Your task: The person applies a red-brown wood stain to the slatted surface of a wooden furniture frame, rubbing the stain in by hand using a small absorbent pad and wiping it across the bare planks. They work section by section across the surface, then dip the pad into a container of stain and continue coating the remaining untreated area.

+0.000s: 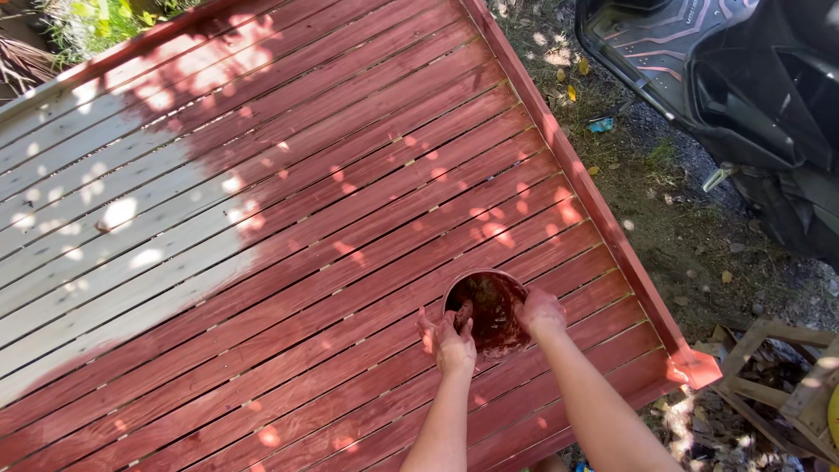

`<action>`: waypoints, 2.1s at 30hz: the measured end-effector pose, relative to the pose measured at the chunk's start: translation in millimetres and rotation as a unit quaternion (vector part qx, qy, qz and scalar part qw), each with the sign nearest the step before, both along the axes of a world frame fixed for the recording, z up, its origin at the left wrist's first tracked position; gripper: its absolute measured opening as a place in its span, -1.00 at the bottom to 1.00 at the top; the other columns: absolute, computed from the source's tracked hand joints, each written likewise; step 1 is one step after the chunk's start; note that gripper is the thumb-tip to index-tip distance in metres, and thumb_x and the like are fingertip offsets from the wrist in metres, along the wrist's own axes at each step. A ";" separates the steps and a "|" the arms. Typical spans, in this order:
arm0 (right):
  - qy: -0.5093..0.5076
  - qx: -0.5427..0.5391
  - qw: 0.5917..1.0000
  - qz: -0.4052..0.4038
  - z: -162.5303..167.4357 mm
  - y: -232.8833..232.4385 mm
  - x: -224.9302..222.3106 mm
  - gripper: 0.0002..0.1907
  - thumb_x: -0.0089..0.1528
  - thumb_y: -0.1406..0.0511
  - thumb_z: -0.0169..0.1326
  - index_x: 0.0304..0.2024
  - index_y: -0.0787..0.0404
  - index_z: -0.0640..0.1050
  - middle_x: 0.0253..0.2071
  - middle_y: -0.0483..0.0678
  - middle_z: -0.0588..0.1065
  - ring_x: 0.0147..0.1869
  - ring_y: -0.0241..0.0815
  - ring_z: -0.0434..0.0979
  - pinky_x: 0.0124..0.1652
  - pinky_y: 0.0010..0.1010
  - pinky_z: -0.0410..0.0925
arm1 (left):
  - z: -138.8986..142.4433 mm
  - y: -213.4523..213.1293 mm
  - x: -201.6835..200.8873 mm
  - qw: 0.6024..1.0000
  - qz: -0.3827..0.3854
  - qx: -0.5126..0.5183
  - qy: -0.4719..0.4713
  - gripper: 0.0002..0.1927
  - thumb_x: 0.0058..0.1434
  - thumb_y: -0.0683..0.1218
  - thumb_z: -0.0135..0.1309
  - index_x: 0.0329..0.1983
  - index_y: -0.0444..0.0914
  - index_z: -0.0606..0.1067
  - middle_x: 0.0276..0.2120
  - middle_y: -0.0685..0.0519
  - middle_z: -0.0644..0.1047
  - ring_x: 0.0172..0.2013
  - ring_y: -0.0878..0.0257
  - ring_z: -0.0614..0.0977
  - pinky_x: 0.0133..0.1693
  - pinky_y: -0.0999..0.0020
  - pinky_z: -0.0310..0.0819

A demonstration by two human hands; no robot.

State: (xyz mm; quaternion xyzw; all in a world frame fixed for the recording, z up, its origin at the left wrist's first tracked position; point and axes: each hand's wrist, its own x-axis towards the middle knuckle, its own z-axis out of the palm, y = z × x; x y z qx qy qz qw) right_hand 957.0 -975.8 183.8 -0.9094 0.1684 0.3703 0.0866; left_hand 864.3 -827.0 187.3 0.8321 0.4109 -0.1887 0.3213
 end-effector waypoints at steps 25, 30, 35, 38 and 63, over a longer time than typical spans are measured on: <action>-0.184 0.059 0.979 0.066 -25.8 11.3 -18.3 -0.68 0.15 0.22 0.14 -0.03 -0.02 0.59 0.08 -0.03 0.40 0.27 0.06 0.36 0.14 -0.09 0.32 | -56.7 -0.4 -11.3 0.979 0.072 0.098 -0.161 -0.69 0.12 -0.18 0.22 -0.04 -0.21 0.64 0.28 -0.08 0.35 0.21 -0.06 0.47 0.16 0.17 0.43; -0.151 0.070 0.986 0.029 -28.4 14.5 -11.1 -0.74 0.25 0.22 0.09 0.00 -0.04 0.57 0.06 -0.02 0.43 0.23 0.07 0.41 0.13 -0.09 0.35 | -56.6 2.3 -1.7 0.979 0.071 0.102 -0.165 -0.73 0.20 -0.14 0.21 -0.01 -0.16 0.65 0.18 -0.07 0.39 0.19 -0.01 0.49 0.18 0.18 0.44; -0.151 0.064 0.986 0.032 -28.8 14.5 -8.6 -0.72 0.25 0.25 0.07 0.02 -0.04 0.57 0.07 -0.05 0.45 0.21 0.04 0.46 0.09 -0.13 0.39 | -63.6 2.9 -7.7 0.988 0.047 0.095 -0.116 -0.70 0.14 -0.18 0.20 -0.03 -0.20 0.60 0.23 -0.09 0.35 0.17 -0.02 0.49 0.12 0.18 0.45; -0.109 0.067 0.991 0.026 -26.0 16.4 -6.6 -0.73 0.29 0.21 0.05 0.05 -0.07 0.56 0.07 -0.06 0.46 0.22 0.02 0.46 0.12 -0.16 0.38 | -75.6 3.8 -8.8 0.985 0.052 0.105 -0.130 -0.73 0.14 -0.18 0.19 -0.07 -0.21 0.60 0.20 -0.09 0.38 0.15 -0.01 0.51 0.10 0.18 0.48; -0.130 0.181 0.975 0.008 -10.6 31.6 20.6 -0.43 0.03 0.40 0.28 0.10 0.14 0.46 0.15 0.05 0.47 0.22 0.10 0.46 0.15 -0.07 0.34 | -63.9 23.2 16.7 0.978 0.061 0.163 -0.118 -0.62 0.10 -0.06 0.25 0.02 -0.11 0.61 0.07 -0.06 0.48 0.02 -0.02 0.58 0.05 0.12 0.50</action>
